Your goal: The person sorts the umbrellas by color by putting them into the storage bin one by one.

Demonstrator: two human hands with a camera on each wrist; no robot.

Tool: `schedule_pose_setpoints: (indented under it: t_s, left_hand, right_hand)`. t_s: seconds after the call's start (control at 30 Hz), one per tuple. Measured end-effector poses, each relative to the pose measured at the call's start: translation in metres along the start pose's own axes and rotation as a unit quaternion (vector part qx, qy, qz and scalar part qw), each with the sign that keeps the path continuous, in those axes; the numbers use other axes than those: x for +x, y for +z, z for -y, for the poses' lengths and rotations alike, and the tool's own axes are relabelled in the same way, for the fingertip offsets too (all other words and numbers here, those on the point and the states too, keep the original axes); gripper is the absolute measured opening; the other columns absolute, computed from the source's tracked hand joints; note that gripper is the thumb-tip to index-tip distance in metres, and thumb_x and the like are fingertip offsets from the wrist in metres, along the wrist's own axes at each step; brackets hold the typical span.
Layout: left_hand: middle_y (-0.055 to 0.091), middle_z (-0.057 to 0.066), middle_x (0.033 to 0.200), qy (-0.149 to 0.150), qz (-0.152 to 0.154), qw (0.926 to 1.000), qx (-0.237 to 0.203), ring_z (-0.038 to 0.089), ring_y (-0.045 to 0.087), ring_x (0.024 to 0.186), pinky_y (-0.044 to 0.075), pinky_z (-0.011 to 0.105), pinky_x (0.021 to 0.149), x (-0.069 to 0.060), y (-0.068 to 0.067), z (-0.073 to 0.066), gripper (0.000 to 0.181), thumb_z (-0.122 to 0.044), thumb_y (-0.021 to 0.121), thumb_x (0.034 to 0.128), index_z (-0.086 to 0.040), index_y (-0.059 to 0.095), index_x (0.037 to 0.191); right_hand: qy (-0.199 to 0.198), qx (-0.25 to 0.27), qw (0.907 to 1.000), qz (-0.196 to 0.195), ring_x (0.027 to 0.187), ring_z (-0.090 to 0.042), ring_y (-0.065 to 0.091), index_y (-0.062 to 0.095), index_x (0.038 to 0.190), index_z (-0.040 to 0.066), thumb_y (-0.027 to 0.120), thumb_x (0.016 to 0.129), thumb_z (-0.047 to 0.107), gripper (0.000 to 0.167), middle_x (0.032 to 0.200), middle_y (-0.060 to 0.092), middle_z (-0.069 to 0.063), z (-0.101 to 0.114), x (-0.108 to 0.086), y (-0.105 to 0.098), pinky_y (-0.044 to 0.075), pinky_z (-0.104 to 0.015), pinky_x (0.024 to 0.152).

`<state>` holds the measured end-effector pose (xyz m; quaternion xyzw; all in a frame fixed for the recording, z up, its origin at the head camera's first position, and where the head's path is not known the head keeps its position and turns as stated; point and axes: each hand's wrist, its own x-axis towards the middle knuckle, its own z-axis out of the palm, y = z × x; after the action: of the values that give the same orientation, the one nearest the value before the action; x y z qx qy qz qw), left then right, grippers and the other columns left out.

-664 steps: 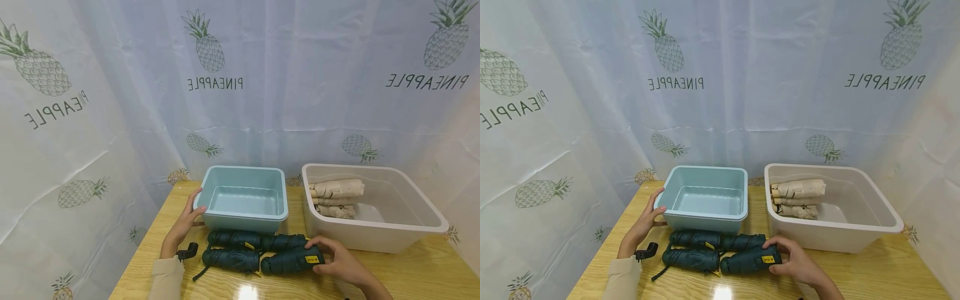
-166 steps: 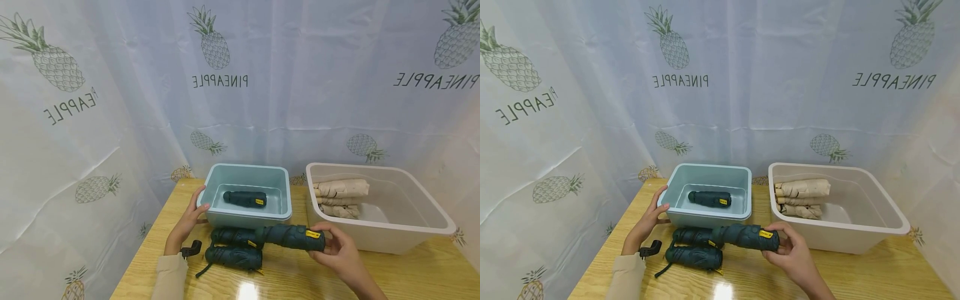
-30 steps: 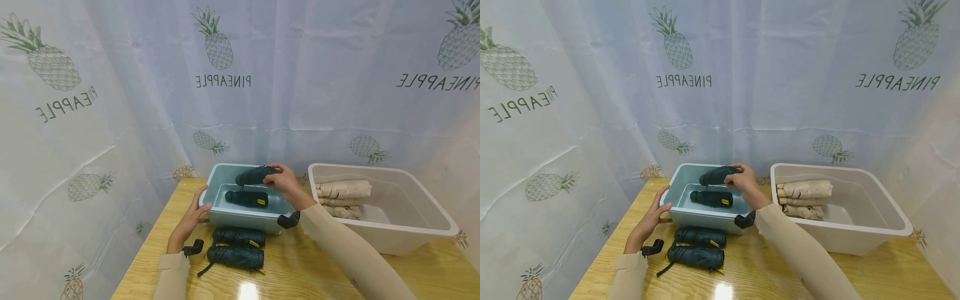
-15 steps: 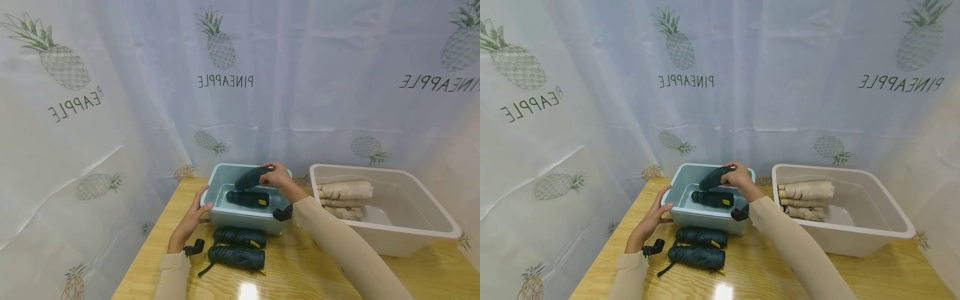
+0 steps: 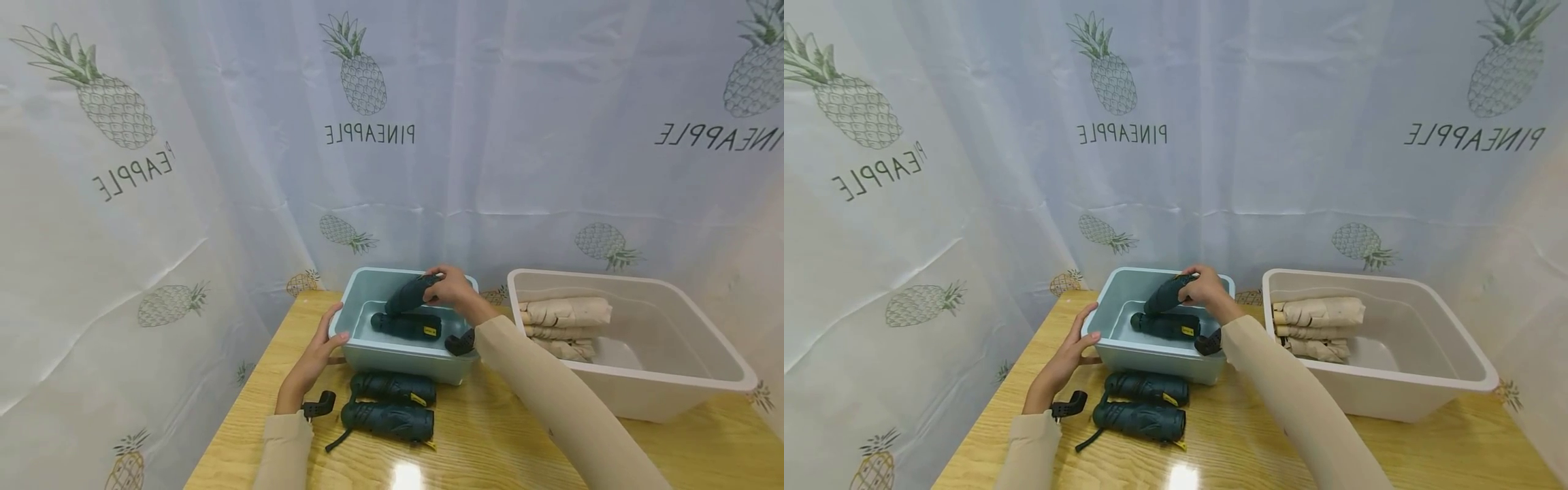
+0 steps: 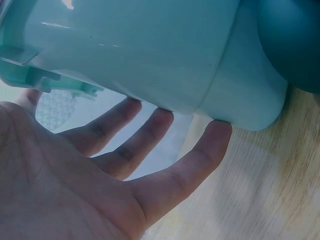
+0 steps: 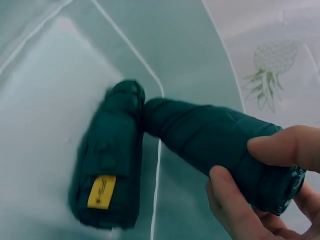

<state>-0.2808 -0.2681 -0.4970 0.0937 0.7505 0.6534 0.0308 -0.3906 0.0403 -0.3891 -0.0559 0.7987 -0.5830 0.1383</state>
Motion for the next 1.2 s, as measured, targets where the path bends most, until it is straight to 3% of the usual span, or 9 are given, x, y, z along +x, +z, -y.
schedule_pose_setpoints:
  t_s: [0.13,0.3,0.5,0.8,1.03,1.2]
  left_hand:
    - [0.01,0.008,0.169,0.0,0.0,1.0,0.002,0.048,0.031,0.148,0.047,0.07,0.099,0.0,0.001,0.0,0.063,-0.035,0.053,0.1046,-0.049,0.02,0.157]
    - [0.01,0.009,0.169,0.0,-0.001,1.0,0.002,0.048,0.032,0.147,0.048,0.07,0.099,0.0,0.002,0.0,0.064,-0.034,0.053,0.1047,-0.048,0.02,0.157]
    - [0.01,0.009,0.169,-0.001,-0.003,1.0,0.004,0.048,0.033,0.147,0.049,0.069,0.098,0.0,-0.001,0.0,0.064,-0.035,0.053,0.1047,-0.048,0.019,0.158]
    - [0.009,0.011,0.169,0.004,0.003,0.9999,0.009,0.05,0.03,0.147,0.047,0.072,0.098,0.002,-0.002,0.002,0.064,-0.033,0.05,0.1059,-0.042,0.017,0.16]
    - [0.009,0.012,0.169,0.005,0.007,0.9999,0.008,0.051,0.029,0.148,0.046,0.073,0.098,0.002,-0.002,0.001,0.064,-0.034,0.05,0.1059,-0.04,0.017,0.16]
    - [0.01,0.011,0.169,0.003,0.007,0.9999,0.007,0.05,0.029,0.148,0.047,0.072,0.098,0.002,-0.002,0.001,0.064,-0.035,0.05,0.1058,-0.041,0.017,0.16]
  right_hand:
    - [-0.001,-0.016,0.9999,0.006,0.113,-0.04,0.064,0.055,0.134,0.0,0.066,0.086,-0.011,0.051,0.139,0.052,-0.029,-0.003,0.0,-0.005,0.062,-0.043,0.087]
    - [0.007,-0.019,0.9997,0.016,0.123,-0.045,0.058,0.051,0.139,-0.003,0.062,0.089,-0.011,0.052,0.144,0.046,-0.03,-0.009,0.0,-0.012,0.056,-0.051,0.099]
    - [0.02,-0.048,0.9978,0.041,0.129,-0.046,0.054,0.051,0.139,-0.005,0.059,0.093,-0.008,0.047,0.147,0.045,-0.028,-0.01,0.0,-0.014,0.054,-0.051,0.102]
    - [0.035,-0.084,0.9899,0.108,0.145,-0.042,0.041,0.045,0.146,-0.005,0.061,0.098,0.001,0.051,0.158,0.037,-0.026,-0.012,0.001,-0.016,0.047,-0.05,0.112]
    - [0.032,-0.089,0.9885,0.118,0.143,-0.042,0.043,0.042,0.151,-0.002,0.06,0.099,0.007,0.056,0.159,0.037,-0.027,-0.009,-0.002,-0.018,0.04,-0.051,0.117]
    - [0.005,-0.072,0.9897,0.124,0.141,-0.042,0.046,0.04,0.15,-0.005,0.058,0.101,0.008,0.054,0.157,0.037,-0.028,-0.002,-0.01,-0.022,0.039,-0.053,0.118]
